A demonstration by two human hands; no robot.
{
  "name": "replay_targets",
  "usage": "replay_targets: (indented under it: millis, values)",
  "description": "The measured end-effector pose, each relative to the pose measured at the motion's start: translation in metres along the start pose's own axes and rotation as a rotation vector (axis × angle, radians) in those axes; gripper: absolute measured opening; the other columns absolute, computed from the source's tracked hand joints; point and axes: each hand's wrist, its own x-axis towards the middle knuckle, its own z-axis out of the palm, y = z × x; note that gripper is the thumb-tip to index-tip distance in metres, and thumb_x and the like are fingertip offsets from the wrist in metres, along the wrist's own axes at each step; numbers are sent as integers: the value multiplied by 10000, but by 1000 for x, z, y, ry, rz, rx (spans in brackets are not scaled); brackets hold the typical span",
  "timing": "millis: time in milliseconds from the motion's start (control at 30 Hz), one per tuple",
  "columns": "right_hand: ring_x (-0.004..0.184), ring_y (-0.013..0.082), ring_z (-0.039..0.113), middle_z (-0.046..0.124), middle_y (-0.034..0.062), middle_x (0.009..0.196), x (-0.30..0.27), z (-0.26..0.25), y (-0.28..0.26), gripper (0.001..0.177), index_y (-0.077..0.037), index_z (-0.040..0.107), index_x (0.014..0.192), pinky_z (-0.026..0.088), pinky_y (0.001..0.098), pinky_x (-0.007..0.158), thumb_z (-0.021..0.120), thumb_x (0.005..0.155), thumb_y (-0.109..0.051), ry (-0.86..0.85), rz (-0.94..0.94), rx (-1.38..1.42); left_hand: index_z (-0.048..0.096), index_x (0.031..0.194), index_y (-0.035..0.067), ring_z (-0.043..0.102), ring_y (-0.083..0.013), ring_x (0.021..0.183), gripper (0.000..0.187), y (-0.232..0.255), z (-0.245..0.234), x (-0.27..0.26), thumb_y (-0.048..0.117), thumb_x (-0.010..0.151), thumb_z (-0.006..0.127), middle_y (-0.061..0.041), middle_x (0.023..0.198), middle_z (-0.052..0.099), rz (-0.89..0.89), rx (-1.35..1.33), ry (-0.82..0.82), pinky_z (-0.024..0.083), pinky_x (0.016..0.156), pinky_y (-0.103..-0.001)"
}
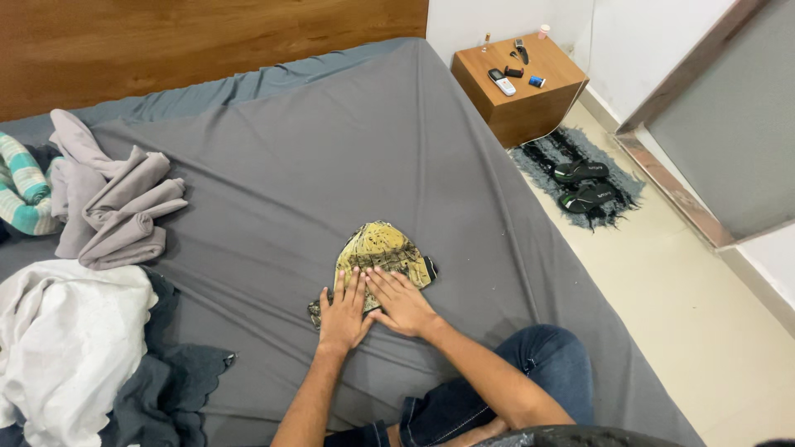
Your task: The person folds a yellow patterned cloth and a blue towel on a bed. They smooth and fold each item into a compact shape, placing the finished items on a growing pile of folded laundry.
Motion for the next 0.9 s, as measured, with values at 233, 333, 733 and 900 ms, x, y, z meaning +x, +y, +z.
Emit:
replay_targets:
  millis: [233,333,733,900]
  values:
    - [1530,327,248,318,183,1637,-20,-10,47,794,-34,288,1588,182,483,1235,516,990,-504,-78,71,-17,235,1601,190,216,-303,1530,894,2,-9,5,687,907,503,-61,1673,223,-19,-120,-49,300,1117,-601]
    - [1516,326,253,325,171,1619,-14,3,47,815,-41,294,1573,178,492,1219,562,939,-477,-95,122,-29,284,1580,206,259,-276,1516,867,0,-8,9,690,897,509,-56,1656,272,-40,-137,-29,334,1104,-568]
    - [1478,322,297,376,164,1565,-1,16,50,748,-87,435,1464,189,476,1212,699,801,-309,-128,274,122,377,1535,209,285,-245,1503,779,-6,3,12,526,877,647,-2,1616,349,-44,-282,61,353,1069,-504]
    - [1426,321,379,473,167,1465,1,12,42,682,-72,529,1362,241,474,1191,749,743,-254,-33,291,72,566,1389,214,465,-259,1343,527,-5,13,-6,262,872,655,-61,1414,531,5,-301,309,376,1080,-474]
